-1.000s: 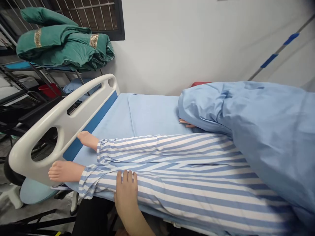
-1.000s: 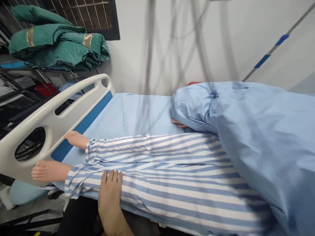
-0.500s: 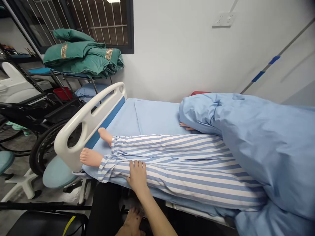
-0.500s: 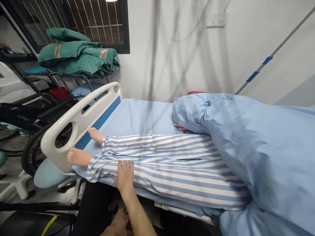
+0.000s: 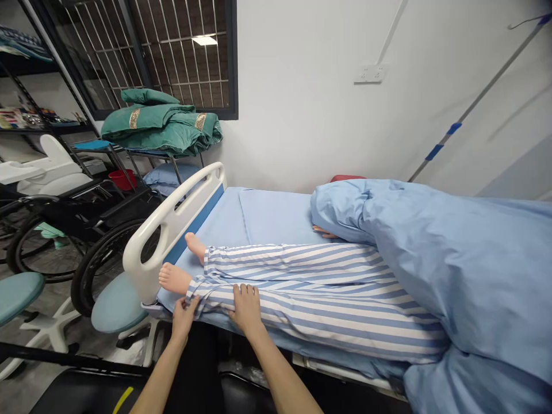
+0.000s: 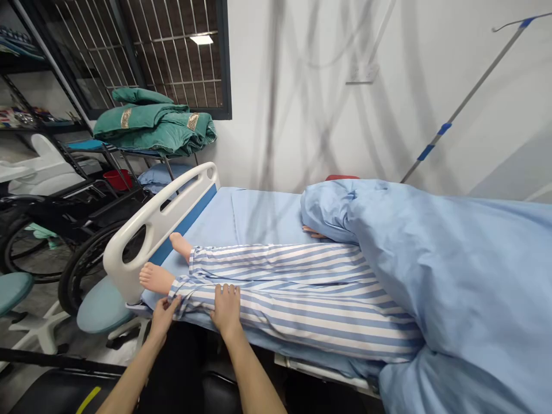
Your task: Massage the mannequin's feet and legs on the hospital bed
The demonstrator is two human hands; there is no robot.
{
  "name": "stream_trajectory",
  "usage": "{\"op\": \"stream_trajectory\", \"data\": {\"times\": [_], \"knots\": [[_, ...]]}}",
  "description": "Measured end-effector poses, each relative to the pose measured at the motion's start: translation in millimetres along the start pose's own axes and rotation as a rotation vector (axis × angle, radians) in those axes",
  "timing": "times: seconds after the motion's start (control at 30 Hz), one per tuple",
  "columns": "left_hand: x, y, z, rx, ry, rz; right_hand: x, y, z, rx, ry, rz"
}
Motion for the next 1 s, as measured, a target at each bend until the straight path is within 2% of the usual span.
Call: {"op": "stream_trajectory", "data": {"times": [0.07, 0.13, 0.27, 0.33, 0.4, 0.47, 0.57, 0.77, 0.83, 0.9, 1.0], "knots": [[-6.9, 3, 10, -0.04, -0.089, 0.036, 0, 0, 0, 0.001, 0.006, -0.01], [-1.4, 7, 18, -0.083, -0.076, 0.084, 1, 0, 0, -0.002, 0.009, -0.02], [28.2, 20, 21, -0.152, 0.103, 0.14, 0, 0, 0, -0.003, 0.013, -0.024], [43.8, 42, 9, -0.297, 0.237, 0.186, -1, 0, 0, -0.003, 0.017, -0.025], [44.6, 70, -12, -0.49, 0.27, 0.178, -2, -1, 0, 0.0, 0.015, -0.032], [24.9, 92, -28, -0.648, 0.119, 0.101, -3, -2, 0, 0.006, 0.005, -0.04], [-14.8, 110, -40, -0.808, -0.14, 0.054, -3, -4, 0, 0.01, -0.01, -0.043], [-70.3, 111, -28, -1.057, -0.31, 0.339, -4, -5, 0, 0.007, -0.03, -0.057], [-81.6, 108, -27, -1.081, -0.379, 0.428, -3, -6, 1, 0.011, -0.028, -0.055], [-85.2, 108, -26, -1.07, -0.411, 0.461, -2, -6, 1, 0.008, -0.026, -0.053], [-77.4, 118, -27, -1.036, -0.351, 0.416, -1, -5, 1, 0.003, -0.024, -0.041]]}}
Point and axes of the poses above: each hand's wrist, its own z-axis towards the middle knuckle, its own x-axis out of the back of the hand, y = z × x, the point moved 10 cm from there along z, towards the middle knuckle, and after that the axes turned 9 degrees about y, right-handed, at the moved point
